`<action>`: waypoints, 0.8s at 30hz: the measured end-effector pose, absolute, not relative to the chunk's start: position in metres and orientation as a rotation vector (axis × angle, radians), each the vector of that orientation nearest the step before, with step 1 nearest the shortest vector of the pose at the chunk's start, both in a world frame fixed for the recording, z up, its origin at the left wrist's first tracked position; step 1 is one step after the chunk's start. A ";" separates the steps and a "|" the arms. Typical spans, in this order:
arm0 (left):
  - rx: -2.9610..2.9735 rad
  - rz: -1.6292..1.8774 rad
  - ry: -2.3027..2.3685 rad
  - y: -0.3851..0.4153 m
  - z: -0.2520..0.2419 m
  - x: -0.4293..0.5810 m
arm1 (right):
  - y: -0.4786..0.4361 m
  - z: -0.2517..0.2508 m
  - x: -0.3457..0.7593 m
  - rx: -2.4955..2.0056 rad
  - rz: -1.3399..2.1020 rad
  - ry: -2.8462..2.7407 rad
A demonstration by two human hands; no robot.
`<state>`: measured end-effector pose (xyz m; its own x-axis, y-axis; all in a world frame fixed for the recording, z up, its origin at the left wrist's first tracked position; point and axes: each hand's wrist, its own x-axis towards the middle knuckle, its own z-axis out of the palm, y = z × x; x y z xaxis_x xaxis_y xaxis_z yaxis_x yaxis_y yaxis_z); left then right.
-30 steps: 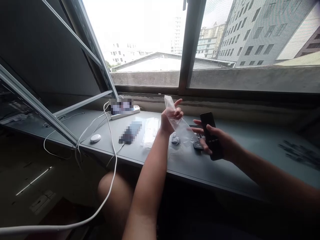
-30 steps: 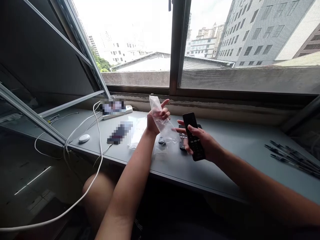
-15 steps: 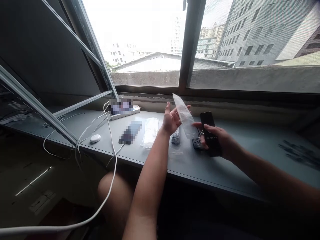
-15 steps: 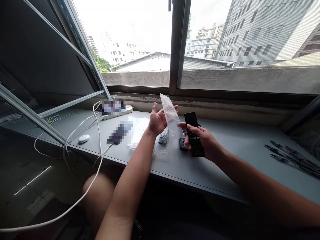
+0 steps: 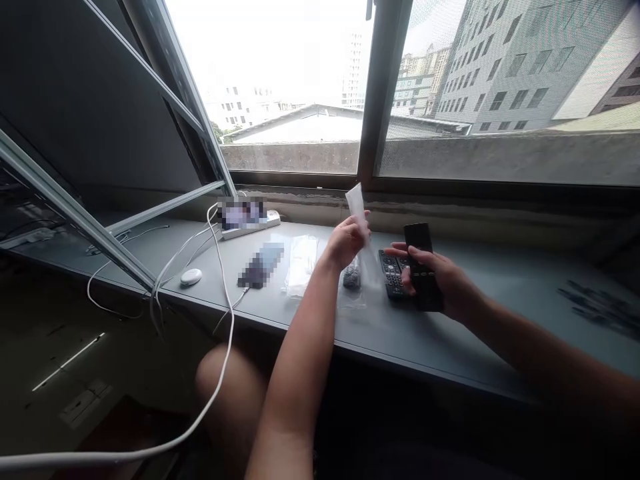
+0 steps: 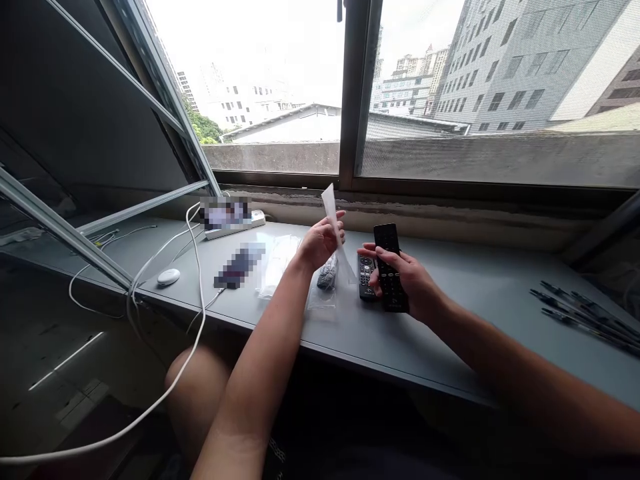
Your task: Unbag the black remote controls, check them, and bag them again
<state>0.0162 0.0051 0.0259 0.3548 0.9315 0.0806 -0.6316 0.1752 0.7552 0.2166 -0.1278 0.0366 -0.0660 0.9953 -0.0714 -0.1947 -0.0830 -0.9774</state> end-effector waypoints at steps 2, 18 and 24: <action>0.773 1.141 0.378 0.002 0.028 0.016 | -0.128 0.038 0.217 -1.088 1.410 -1.072; 0.913 0.897 0.128 -0.008 0.023 0.022 | -0.130 0.032 0.220 -1.113 1.653 -1.140; 0.922 0.916 0.182 -0.005 0.024 0.020 | -0.130 0.033 0.219 -1.070 1.682 -1.058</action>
